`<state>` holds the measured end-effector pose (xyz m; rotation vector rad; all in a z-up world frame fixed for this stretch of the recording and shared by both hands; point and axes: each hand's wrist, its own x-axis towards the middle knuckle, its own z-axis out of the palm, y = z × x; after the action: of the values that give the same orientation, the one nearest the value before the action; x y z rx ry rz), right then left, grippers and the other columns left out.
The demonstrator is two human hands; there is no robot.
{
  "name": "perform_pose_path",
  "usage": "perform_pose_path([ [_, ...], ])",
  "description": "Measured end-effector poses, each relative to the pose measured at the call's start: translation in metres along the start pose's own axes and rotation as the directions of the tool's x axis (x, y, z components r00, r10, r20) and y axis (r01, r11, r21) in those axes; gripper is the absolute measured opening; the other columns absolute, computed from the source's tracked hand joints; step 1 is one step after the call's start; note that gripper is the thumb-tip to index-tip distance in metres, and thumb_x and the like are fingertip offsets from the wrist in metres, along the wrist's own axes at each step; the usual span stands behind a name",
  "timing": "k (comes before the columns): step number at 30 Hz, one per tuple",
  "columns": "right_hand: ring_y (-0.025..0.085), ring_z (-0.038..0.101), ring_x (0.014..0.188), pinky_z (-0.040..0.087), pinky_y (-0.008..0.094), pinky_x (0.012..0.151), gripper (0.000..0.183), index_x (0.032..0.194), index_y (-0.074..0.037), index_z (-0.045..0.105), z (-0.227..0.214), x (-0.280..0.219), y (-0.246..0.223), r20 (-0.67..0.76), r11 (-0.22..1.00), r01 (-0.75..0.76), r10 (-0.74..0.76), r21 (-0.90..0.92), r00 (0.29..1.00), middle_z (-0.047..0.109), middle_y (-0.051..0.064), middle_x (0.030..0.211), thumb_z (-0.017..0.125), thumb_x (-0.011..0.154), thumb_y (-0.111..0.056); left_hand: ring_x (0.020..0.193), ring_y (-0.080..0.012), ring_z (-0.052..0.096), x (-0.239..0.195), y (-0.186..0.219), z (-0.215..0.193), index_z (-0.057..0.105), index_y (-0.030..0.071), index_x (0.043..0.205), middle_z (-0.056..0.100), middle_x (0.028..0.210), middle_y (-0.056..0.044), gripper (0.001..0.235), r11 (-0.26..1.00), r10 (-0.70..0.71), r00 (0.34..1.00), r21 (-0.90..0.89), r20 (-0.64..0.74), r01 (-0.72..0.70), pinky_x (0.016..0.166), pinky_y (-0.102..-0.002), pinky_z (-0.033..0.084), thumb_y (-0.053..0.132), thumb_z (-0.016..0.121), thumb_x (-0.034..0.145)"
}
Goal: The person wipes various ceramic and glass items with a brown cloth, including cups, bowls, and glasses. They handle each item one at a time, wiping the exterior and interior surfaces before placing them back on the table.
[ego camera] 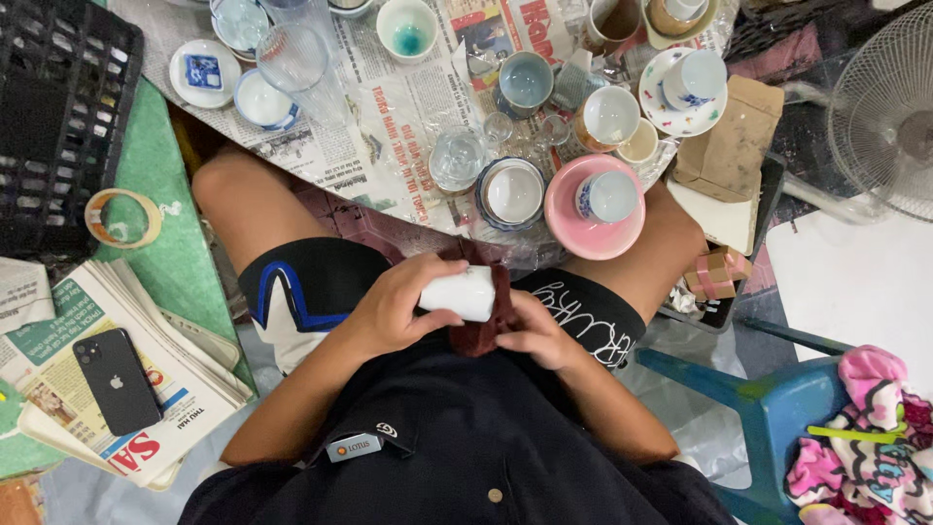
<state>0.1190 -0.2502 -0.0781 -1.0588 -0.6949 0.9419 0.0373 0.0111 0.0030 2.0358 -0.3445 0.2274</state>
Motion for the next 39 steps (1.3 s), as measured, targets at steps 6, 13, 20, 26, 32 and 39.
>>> perform_pose_path([
  [6,0.027,0.064,0.123,0.049,0.041,0.11,0.057,0.141,0.005,0.054,0.002,-0.003,-0.002,-0.063,0.999,-0.043,0.041,-0.022,0.997,0.067,0.016,0.13,0.07,0.091,-0.017,0.114,-0.0343,0.064,0.0,-0.004,-0.003,0.056,0.008,0.135,0.061,0.125,-0.017,0.056,0.981,0.18,0.984,0.07,-0.011,-0.179,0.096,-0.04,0.054,0.027,0.078,0.088],
  [13,0.033,0.067,0.102,0.053,0.041,0.09,0.02,0.107,-0.004,0.069,0.019,0.022,-0.028,0.156,0.645,0.326,-0.306,-0.691,0.939,0.067,0.016,0.109,0.072,0.089,-0.013,0.077,-0.0207,0.064,-0.012,-0.047,0.006,0.066,0.009,0.133,0.07,0.091,-0.009,0.042,0.724,-0.553,0.809,-0.366,0.199,0.585,0.07,-0.033,0.05,0.034,0.045,0.108],
  [20,0.036,0.064,0.093,0.052,0.042,0.082,0.019,0.097,-0.004,0.069,0.024,0.039,-0.044,0.152,0.597,0.28,-0.256,-0.752,0.955,0.067,0.014,0.1,0.076,0.081,-0.012,0.107,-0.01,0.06,0.005,-0.054,0.003,0.06,0.002,0.126,0.067,0.112,-0.006,0.03,0.798,-0.323,0.924,-0.466,0.203,0.381,0.095,-0.028,0.049,0.025,0.056,0.107],
  [26,0.026,0.068,0.089,0.054,0.036,0.077,0.036,0.112,-0.003,0.068,0.01,0.031,-0.048,-0.011,0.922,0.05,-0.058,-0.384,0.998,0.071,0.011,0.104,0.076,0.08,-0.017,0.126,-0.0266,0.063,0.017,-0.036,-0.011,0.053,0.005,0.138,0.062,0.134,-0.015,0.053,0.967,-0.04,0.996,-0.248,0.086,0.06,0.104,-0.035,0.049,0.01,0.075,0.091],
  [32,0.021,0.066,0.116,0.051,0.034,0.104,0.06,0.139,0.005,0.052,0.013,0.012,-0.048,-0.126,0.978,-0.12,0.143,0.171,0.982,0.068,0.011,0.124,0.074,0.087,-0.016,0.129,-0.034,0.06,0.016,-0.045,-0.006,0.053,0.016,0.141,0.057,0.138,-0.014,0.07,0.96,0.279,0.96,0.031,0.007,-0.279,0.108,-0.04,0.052,0.004,0.083,0.078],
  [39,0.022,0.068,0.102,0.055,0.034,0.091,0.026,0.119,-0.005,0.065,0.033,0.021,-0.061,-0.042,0.797,0.044,-0.086,-0.603,0.995,0.068,0.01,0.115,0.073,0.094,-0.006,0.11,-0.0185,0.061,-0.001,-0.052,0.003,0.05,0.006,0.143,0.062,0.129,-0.011,0.067,0.894,0.003,1.0,-0.448,-0.025,-0.014,0.095,-0.031,0.048,0.059,0.052,0.102],
])
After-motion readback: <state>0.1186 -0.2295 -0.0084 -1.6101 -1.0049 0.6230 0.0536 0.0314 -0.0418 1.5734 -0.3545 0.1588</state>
